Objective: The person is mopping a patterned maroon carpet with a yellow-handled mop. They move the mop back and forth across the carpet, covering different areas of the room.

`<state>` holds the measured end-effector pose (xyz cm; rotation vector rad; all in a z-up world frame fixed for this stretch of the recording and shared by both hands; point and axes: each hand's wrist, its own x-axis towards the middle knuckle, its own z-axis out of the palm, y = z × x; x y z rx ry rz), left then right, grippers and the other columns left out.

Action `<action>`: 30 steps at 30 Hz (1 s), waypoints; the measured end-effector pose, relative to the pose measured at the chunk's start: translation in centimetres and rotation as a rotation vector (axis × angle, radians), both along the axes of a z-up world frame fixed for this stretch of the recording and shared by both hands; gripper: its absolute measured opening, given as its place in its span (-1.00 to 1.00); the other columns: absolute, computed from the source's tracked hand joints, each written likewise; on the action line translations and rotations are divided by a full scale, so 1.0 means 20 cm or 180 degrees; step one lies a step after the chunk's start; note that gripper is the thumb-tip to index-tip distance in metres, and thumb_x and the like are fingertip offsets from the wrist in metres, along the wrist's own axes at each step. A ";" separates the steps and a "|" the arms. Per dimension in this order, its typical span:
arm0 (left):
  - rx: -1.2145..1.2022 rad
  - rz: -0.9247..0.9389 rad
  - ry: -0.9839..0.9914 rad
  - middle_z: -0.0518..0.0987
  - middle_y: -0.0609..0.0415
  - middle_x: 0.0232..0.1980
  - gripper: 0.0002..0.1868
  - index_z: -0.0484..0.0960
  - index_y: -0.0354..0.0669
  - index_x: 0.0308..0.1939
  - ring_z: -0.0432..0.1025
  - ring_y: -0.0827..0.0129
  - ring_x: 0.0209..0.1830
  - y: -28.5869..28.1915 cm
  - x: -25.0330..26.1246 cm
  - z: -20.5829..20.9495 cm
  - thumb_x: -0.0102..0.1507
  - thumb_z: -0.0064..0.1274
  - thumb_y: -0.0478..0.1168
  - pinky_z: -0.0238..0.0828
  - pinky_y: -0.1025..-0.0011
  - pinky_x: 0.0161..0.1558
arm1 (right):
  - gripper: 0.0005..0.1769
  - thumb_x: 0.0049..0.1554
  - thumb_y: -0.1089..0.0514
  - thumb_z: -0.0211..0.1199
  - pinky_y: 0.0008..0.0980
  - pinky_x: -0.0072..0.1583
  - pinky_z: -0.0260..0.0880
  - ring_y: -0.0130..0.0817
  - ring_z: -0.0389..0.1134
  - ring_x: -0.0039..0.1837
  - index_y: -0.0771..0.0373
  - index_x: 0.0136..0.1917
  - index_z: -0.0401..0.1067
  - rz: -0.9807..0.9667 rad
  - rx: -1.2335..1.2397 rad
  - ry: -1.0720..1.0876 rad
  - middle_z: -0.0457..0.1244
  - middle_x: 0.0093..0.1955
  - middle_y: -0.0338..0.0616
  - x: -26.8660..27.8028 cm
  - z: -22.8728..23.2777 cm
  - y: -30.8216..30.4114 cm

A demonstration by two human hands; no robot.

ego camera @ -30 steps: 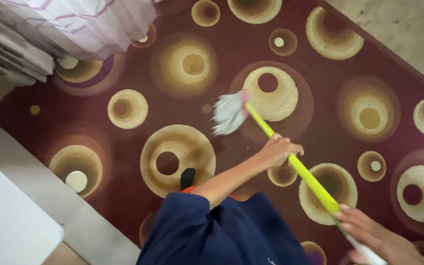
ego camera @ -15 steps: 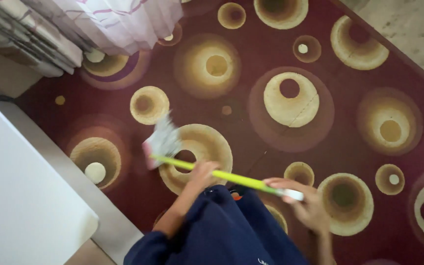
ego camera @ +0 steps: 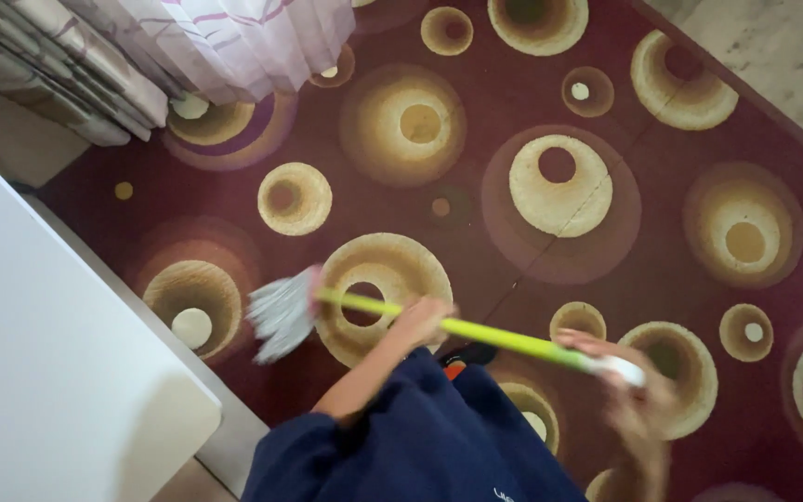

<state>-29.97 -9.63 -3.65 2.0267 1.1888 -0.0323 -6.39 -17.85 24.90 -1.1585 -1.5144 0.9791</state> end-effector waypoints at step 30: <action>-0.0212 0.0033 0.0893 0.62 0.09 -0.30 -0.70 0.73 0.26 -0.25 0.55 0.01 -0.13 -0.10 -0.43 -0.35 0.09 -0.07 -0.22 0.35 -0.22 -0.16 | -0.62 0.33 -0.04 0.01 -0.13 0.40 0.39 -0.05 0.42 0.38 0.23 0.19 0.46 0.0340 -0.0805 0.0124 0.41 0.28 0.14 -0.23 -0.27 0.02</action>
